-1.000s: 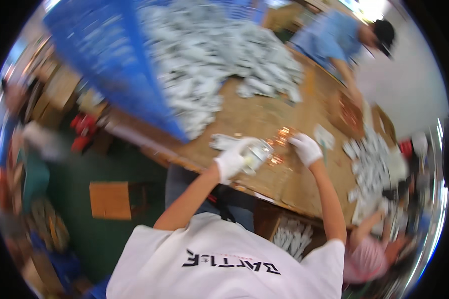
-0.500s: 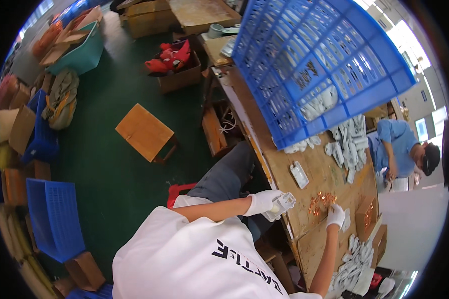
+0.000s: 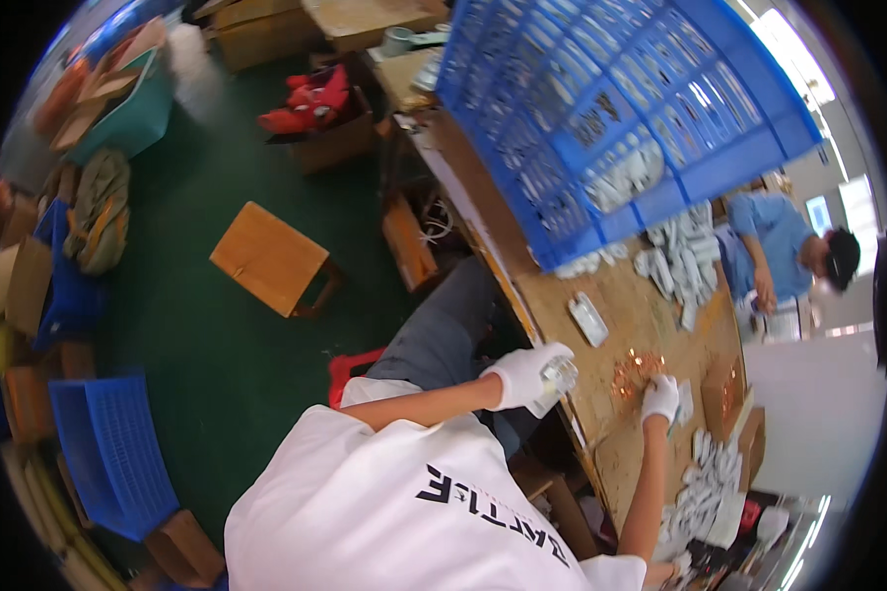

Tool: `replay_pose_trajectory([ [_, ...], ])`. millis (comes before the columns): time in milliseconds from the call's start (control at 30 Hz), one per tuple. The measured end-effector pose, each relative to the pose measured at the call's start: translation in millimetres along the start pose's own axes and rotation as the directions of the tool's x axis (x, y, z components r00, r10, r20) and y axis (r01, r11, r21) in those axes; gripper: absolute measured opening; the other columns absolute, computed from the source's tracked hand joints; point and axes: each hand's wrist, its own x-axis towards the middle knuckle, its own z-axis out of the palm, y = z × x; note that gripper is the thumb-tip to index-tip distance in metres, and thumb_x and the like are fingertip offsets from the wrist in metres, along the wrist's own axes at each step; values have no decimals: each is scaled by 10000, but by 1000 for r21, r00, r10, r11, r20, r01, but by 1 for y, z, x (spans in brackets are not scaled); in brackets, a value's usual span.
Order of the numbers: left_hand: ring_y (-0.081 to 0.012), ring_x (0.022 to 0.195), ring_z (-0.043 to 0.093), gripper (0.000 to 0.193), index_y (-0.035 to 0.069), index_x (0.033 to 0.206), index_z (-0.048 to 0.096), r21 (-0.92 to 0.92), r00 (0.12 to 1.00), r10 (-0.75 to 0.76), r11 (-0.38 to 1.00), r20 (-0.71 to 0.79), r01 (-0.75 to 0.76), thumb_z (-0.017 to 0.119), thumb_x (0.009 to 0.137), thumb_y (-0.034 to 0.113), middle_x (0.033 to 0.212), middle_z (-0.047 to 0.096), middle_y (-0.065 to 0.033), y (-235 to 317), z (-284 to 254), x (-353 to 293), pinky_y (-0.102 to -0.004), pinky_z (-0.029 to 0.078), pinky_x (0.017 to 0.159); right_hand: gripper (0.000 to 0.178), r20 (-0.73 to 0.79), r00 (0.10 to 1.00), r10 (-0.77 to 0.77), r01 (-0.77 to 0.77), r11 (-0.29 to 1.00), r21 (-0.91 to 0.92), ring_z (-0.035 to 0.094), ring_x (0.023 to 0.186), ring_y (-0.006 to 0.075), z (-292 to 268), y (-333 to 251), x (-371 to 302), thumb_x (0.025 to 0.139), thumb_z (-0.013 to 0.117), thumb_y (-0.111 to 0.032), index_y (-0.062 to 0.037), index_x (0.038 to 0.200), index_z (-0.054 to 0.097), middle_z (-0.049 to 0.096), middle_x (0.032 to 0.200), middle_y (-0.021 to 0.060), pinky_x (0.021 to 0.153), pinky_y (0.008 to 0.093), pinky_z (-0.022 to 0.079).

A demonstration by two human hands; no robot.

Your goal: The person assembles electronic components by hand, placing copper plates into plastic housings.

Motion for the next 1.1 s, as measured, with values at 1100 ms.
replay_pose_trajectory([
  [1100, -220, 1176, 561, 577, -23, 1339, 464, -24, 930, 10, 1000, 368, -1, 593, 785, -118, 1252, 572, -134, 24, 44, 68, -329, 422, 1035, 219, 449, 853, 265, -341, 935, 98, 671, 988, 351, -23, -22, 16, 778, 647, -71, -49, 988, 710, 694, 1027, 188, 817, 417, 558],
])
